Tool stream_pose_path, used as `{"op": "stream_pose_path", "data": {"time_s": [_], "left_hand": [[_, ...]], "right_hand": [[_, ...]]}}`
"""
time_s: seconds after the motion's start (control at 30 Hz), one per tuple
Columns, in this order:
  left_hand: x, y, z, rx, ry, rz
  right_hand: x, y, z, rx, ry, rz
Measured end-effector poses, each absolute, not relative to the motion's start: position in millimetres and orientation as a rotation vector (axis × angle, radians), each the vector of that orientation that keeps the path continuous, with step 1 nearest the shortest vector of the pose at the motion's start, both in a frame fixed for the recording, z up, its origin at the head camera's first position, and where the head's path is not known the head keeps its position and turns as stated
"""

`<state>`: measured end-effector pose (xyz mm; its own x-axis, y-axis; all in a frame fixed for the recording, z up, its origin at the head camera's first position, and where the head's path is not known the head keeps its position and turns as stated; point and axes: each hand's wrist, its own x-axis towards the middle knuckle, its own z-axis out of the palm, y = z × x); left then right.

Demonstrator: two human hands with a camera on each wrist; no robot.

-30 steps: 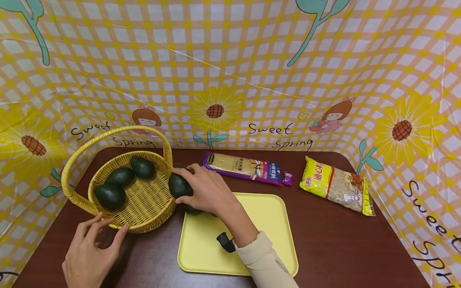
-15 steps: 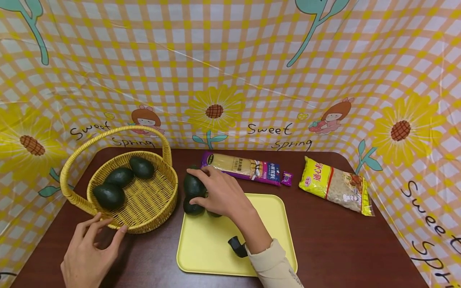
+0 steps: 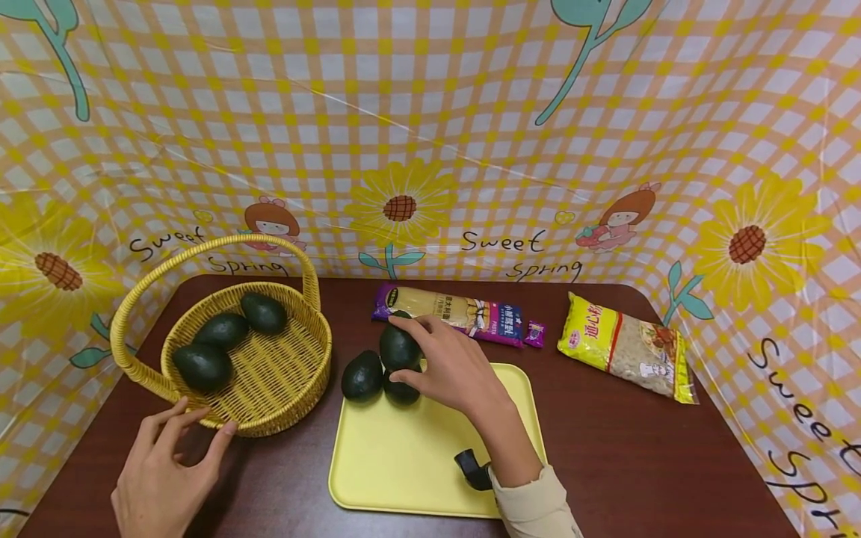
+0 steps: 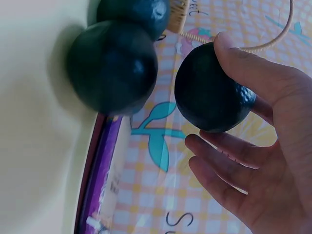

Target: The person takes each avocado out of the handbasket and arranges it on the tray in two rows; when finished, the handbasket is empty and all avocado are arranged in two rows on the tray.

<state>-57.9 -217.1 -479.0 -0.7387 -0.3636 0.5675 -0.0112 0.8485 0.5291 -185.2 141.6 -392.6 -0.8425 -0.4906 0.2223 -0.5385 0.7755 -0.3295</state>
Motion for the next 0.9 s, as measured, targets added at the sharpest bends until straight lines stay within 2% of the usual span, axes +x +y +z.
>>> {"op": "stream_pose_path", "data": {"time_s": [0.9], "left_hand": [[-58.1,-218.0,-480.4,0.257,-2.316,-0.666]], "right_hand": [[-176.5,190.5,-416.7,0.656,-2.937,0.561]]}}
